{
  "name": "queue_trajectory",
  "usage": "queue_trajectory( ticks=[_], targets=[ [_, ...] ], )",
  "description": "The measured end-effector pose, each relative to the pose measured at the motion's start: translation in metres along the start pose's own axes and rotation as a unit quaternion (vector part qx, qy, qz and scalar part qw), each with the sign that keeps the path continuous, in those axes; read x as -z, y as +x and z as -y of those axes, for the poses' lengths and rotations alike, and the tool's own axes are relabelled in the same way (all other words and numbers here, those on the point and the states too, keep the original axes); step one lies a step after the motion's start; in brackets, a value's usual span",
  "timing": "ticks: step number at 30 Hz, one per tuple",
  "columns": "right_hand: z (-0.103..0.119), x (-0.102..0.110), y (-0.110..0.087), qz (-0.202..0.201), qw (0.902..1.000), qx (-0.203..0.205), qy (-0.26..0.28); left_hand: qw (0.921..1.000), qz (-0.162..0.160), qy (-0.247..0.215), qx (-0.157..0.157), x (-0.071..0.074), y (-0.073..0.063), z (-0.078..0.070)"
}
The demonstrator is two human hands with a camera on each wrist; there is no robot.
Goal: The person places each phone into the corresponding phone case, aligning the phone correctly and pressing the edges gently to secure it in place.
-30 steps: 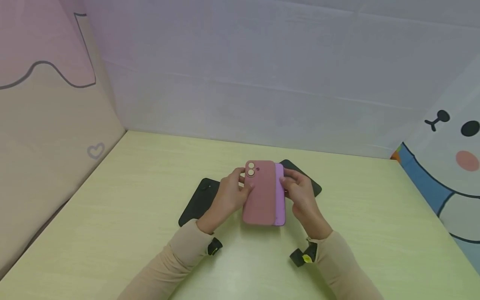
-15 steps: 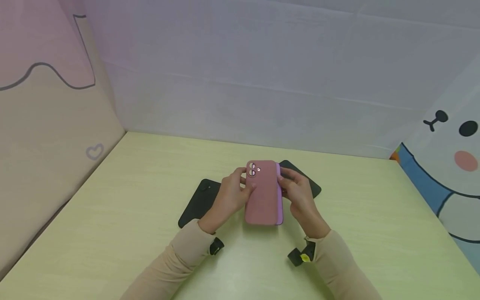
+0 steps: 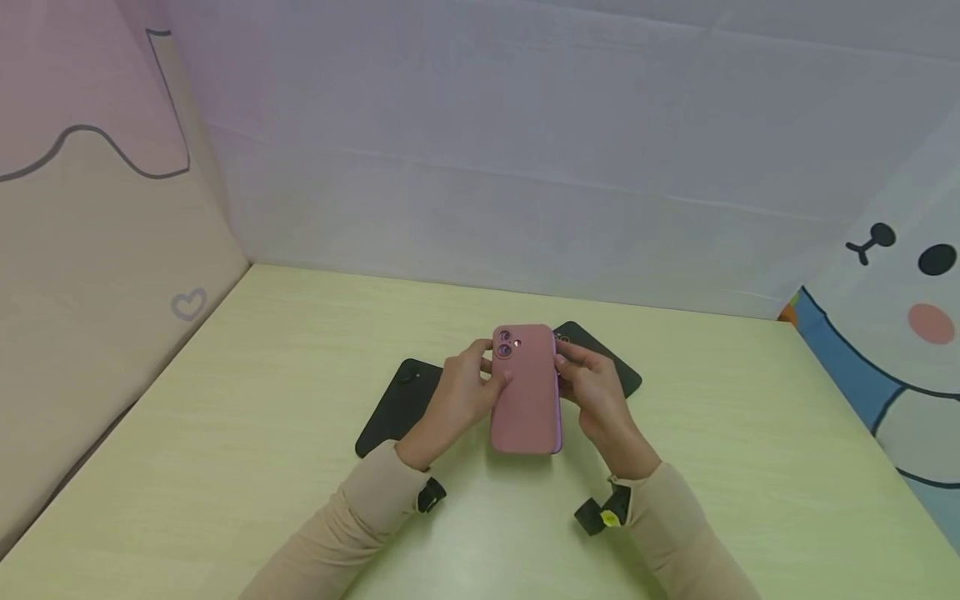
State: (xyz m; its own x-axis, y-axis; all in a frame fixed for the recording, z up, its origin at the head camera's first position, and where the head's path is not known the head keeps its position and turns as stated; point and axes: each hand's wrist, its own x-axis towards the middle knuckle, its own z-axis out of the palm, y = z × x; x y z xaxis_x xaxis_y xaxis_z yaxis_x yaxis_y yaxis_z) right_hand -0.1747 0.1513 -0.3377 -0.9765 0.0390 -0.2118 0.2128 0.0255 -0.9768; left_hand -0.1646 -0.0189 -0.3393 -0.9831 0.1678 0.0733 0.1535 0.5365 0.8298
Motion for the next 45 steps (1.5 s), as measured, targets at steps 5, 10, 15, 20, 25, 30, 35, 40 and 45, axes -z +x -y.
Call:
queue_trajectory(
  ticks=[5, 10, 15, 20, 25, 30, 35, 40, 45],
  targets=[
    [0.0012, -0.0004, -0.0033, 0.007, 0.9998, 0.004, -0.019, 1.0, 0.0, 0.0, -0.006, -0.0002, -0.0019, 0.0002],
    [0.0011, -0.0016, -0.0046, 0.014, 0.999, 0.007, -0.041, 0.9999, -0.004, 0.009, -0.011, -0.0018, -0.0021, 0.0023],
    [-0.0001, -0.0016, -0.0041, 0.018, 0.9984, 0.009, -0.052, 0.9997, -0.007, 0.018, -0.016, -0.0023, -0.0033, 0.0027],
    [0.0, -0.0017, -0.0037, 0.022, 0.9978, 0.002, -0.062, 0.9989, -0.012, 0.032, -0.033, -0.0025, -0.0043, 0.0028],
    [0.0017, -0.0005, -0.0042, 0.031, 0.9974, -0.001, -0.065, 0.9991, -0.011, 0.026, -0.032, -0.0026, -0.0046, 0.0024],
    [0.0029, 0.0, -0.0051, 0.033, 0.9974, -0.006, -0.065, 0.9997, -0.004, 0.016, -0.02, -0.0023, -0.0034, 0.0028],
    [0.0034, 0.0, -0.0057, 0.034, 0.9972, -0.001, -0.066, 0.9998, 0.001, 0.013, -0.013, -0.0019, -0.0026, 0.0033],
    [0.0037, 0.0, -0.0059, 0.043, 0.9963, 0.009, -0.073, 0.9998, 0.002, 0.009, -0.016, -0.0015, -0.0026, 0.0037],
    [0.0037, 0.0007, -0.0064, 0.044, 0.9957, 0.013, -0.08, 0.9998, 0.003, 0.013, -0.016, -0.0008, -0.0024, 0.0023]
  ],
)
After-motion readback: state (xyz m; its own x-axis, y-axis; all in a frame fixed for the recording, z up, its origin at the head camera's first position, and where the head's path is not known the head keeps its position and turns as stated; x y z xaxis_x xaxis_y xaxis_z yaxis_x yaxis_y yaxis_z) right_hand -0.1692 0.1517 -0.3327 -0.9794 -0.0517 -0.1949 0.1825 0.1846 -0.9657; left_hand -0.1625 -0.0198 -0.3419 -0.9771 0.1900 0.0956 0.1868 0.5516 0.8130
